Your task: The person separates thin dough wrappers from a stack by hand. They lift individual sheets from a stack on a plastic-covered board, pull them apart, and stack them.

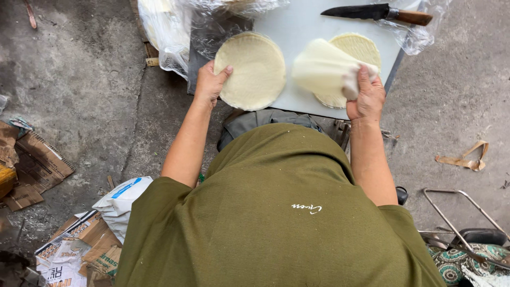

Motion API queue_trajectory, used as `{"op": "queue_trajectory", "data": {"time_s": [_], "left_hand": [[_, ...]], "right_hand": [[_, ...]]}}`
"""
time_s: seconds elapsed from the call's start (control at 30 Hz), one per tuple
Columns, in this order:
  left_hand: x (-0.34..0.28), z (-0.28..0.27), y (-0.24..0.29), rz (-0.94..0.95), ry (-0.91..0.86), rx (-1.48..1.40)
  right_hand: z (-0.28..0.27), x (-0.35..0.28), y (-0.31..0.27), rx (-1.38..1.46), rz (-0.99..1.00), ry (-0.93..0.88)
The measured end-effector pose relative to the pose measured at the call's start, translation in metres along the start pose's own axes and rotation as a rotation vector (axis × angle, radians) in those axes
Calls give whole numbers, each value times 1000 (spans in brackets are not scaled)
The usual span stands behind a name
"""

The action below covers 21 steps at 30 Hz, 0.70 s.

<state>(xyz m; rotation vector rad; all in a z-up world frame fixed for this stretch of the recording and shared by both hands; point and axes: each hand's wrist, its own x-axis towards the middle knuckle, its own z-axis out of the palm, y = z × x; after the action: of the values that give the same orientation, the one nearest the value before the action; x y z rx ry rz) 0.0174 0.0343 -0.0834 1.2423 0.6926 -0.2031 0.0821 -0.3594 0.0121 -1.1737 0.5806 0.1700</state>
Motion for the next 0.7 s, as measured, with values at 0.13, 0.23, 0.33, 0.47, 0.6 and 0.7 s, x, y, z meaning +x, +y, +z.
{"op": "queue_trajectory", "data": {"time_s": [0.13,0.23,0.33,0.47,0.6,0.7], "left_hand": [[-1,-1,4,-2,2,44],[-3,-2,6,22,-8,57],[-5,-1,12,14,-4,72],[-9,1,20,-60,20,110],[-14,3,22,56,25,182],[-23,4,19,216,164,510]], "right_hand": [[-30,-6,-36,100,-85,83],[-52,-18,-76,8,-272,68],[-60,-23,-105,-568,-501,153],[-36,-6,-82,-1392,-935,-130],[-11,-10,1,-1857,-950,-364],[-20,-21,27,-1763,-930,-401]]}}
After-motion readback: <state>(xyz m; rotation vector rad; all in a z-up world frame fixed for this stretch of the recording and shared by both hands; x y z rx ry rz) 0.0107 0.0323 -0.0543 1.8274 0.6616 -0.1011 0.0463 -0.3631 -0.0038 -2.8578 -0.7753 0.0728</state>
